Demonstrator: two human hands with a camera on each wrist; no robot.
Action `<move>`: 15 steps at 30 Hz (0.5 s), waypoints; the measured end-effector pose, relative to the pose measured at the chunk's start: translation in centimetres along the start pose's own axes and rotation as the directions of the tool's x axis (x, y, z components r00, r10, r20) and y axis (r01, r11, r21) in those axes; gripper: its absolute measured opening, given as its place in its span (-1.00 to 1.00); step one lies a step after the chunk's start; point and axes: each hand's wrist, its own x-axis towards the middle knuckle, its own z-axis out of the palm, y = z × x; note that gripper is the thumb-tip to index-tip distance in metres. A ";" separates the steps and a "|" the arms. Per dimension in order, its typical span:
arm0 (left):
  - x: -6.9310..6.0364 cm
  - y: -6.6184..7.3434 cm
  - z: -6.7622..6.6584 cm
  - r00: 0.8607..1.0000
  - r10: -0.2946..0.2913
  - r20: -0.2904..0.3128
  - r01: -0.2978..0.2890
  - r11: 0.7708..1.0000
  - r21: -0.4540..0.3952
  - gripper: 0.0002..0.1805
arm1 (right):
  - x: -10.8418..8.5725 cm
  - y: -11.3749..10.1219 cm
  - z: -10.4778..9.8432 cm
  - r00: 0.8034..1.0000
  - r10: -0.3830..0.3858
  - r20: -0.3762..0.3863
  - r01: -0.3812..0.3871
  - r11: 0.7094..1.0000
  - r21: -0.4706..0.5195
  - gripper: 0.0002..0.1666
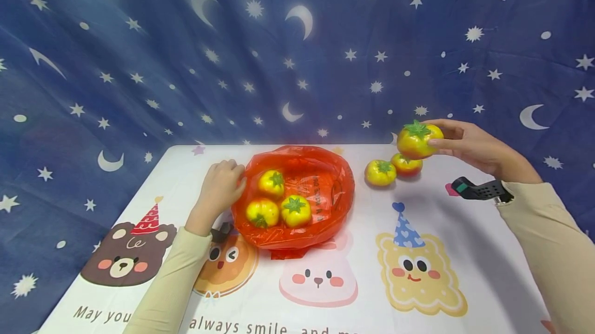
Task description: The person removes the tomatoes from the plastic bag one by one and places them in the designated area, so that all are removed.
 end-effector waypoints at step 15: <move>0.0 -0.1 0.3 1.000 -0.008 0.016 0.007 1.000 0.012 -0.85 | -0.1 4.0 -2.4 0.991 0.112 -0.070 -0.102 0.986 0.132 -0.63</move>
